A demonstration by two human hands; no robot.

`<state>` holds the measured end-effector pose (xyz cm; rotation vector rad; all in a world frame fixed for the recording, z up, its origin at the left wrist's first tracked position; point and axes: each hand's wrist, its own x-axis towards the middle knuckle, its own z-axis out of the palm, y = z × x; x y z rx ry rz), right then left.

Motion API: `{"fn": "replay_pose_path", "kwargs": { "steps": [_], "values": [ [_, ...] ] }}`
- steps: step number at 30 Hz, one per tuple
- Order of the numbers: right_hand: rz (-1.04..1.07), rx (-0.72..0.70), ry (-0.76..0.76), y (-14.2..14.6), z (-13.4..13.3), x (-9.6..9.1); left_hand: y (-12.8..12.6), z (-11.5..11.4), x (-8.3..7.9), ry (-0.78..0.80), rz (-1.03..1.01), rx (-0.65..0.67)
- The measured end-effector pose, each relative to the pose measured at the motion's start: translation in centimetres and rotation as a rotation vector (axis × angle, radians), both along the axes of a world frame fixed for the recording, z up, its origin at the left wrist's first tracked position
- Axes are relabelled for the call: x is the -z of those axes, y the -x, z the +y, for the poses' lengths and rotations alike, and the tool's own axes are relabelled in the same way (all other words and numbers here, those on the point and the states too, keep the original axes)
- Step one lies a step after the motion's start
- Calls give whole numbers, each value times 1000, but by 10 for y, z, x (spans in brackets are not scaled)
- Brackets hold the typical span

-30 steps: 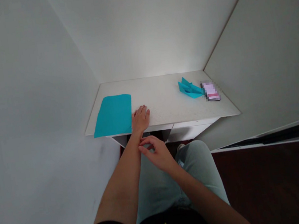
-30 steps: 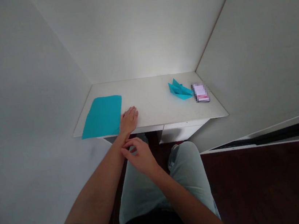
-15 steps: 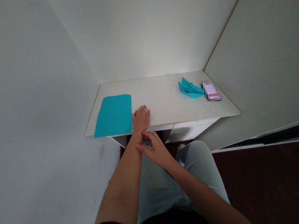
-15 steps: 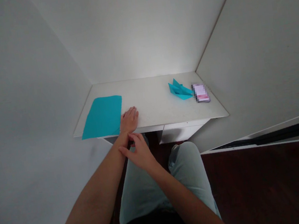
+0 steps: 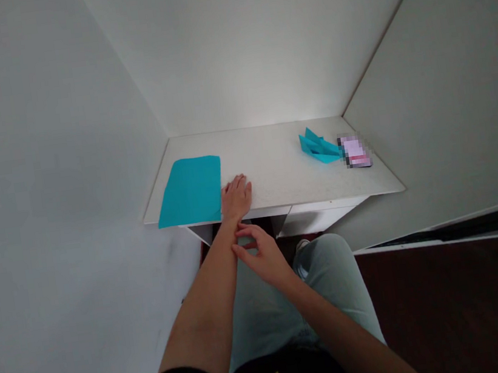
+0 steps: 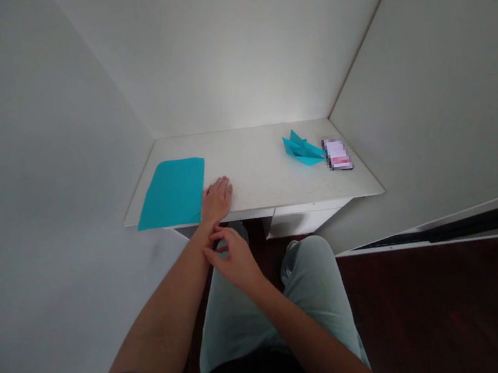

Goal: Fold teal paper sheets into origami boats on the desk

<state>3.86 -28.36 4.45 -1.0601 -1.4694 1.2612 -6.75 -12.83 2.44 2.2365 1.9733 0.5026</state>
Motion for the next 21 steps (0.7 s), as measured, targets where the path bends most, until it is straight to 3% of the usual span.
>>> {"fn": "replay_pose_path", "kwargs": {
  "steps": [7, 21],
  "values": [
    [-8, 57, -23, 1, 3, 4, -2, -1, -4, 15, 14, -7],
    [24, 28, 42, 1, -4, -2, -2, 0, -2, -12, 0, -1]
  ]
}}
